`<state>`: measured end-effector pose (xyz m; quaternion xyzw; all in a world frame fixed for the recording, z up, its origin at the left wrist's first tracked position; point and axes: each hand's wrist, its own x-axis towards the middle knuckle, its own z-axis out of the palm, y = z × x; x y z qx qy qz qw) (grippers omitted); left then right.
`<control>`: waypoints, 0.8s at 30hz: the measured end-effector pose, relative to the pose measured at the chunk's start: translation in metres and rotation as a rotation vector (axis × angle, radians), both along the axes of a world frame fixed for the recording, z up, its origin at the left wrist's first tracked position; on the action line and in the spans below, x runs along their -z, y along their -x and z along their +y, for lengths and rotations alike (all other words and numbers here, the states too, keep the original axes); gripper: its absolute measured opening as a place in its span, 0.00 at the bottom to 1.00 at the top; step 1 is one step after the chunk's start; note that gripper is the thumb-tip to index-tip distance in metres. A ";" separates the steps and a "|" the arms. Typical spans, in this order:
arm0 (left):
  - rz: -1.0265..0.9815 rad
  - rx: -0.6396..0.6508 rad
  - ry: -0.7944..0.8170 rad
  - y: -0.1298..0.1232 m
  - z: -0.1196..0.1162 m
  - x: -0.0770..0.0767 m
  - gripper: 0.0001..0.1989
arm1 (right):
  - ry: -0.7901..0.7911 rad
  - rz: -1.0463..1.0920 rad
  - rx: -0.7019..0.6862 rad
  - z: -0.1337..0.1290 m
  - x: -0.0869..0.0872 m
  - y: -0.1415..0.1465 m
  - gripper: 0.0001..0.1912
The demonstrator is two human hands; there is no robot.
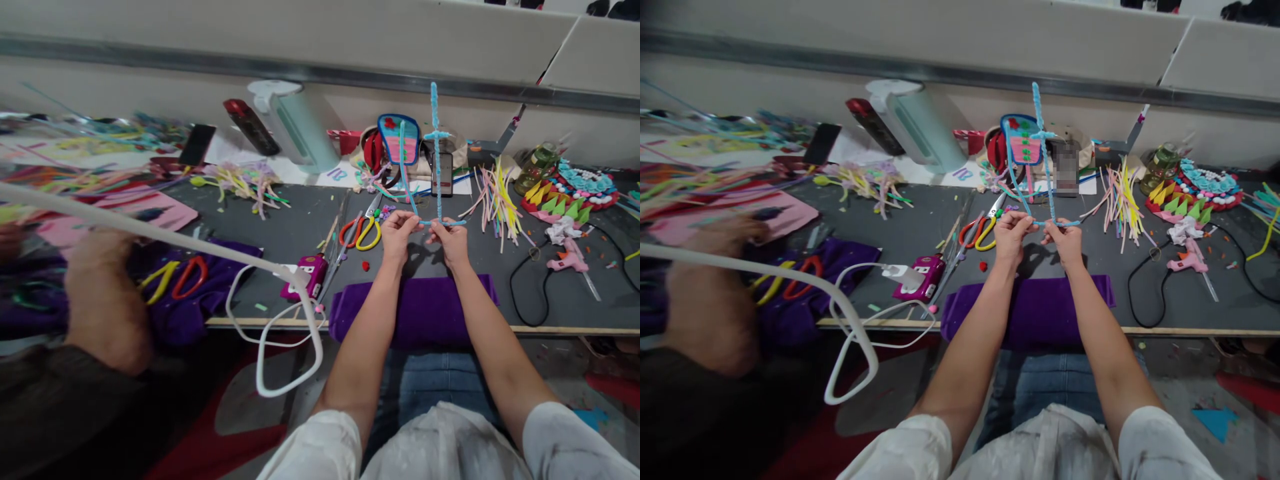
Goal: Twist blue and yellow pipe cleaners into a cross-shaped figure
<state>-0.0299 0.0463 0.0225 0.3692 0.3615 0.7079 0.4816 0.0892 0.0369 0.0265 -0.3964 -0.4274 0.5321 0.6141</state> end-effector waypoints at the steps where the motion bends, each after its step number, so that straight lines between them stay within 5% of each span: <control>1: -0.003 -0.002 0.000 0.000 0.000 0.000 0.13 | 0.012 0.015 -0.011 0.000 0.000 0.000 0.15; 7: -0.012 -0.038 0.013 -0.001 -0.002 -0.005 0.13 | 0.094 0.094 -0.114 -0.001 -0.002 -0.001 0.16; 24: 0.042 -0.053 -0.024 -0.003 -0.004 -0.006 0.12 | 0.125 0.137 -0.083 -0.002 -0.003 -0.001 0.14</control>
